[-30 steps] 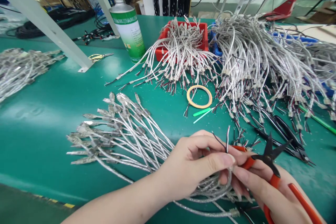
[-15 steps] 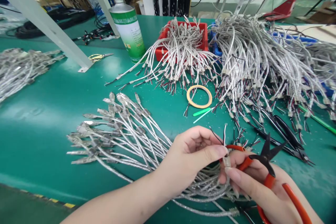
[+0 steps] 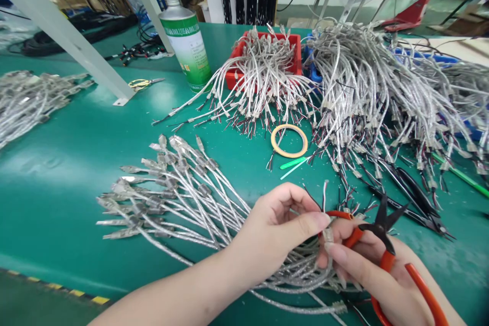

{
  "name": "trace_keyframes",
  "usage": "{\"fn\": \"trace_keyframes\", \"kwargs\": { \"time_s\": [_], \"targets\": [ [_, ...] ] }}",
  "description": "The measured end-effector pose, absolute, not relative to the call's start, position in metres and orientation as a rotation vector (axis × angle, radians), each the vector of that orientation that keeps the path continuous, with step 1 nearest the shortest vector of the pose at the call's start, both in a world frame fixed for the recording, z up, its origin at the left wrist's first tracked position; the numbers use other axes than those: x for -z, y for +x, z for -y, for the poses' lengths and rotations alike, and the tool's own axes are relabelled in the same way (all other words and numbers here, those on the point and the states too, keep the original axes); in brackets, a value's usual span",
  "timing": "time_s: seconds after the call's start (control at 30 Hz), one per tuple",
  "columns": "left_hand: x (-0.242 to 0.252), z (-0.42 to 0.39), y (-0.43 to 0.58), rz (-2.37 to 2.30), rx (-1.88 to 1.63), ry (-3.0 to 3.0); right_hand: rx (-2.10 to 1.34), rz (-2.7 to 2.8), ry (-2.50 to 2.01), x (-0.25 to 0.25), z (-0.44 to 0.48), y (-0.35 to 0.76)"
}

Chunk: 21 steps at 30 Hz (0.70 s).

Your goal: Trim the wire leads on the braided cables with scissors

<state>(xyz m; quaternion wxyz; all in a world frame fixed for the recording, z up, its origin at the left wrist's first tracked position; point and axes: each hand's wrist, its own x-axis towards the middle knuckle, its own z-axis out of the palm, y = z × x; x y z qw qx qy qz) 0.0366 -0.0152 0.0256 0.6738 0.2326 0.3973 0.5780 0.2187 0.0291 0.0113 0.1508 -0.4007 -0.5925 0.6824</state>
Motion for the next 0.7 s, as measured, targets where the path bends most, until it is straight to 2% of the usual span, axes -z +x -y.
{"fn": "trace_keyframes", "kwargs": {
  "time_s": [0.27, 0.47, 0.7],
  "targets": [
    [-0.027, 0.014, 0.035, -0.835, -1.263, 0.595, -1.782, 1.565, -1.308, -0.02, -0.019, 0.209],
    [-0.024, 0.015, 0.031, -0.724, -1.15, 0.573, -1.829, 1.583, -1.26, -0.028, -0.022, 0.204],
    [-0.021, 0.014, 0.034, -0.716, -1.176, 0.431, -1.772, 1.524, -1.304, -0.026, -0.019, 0.205]
  ]
}}
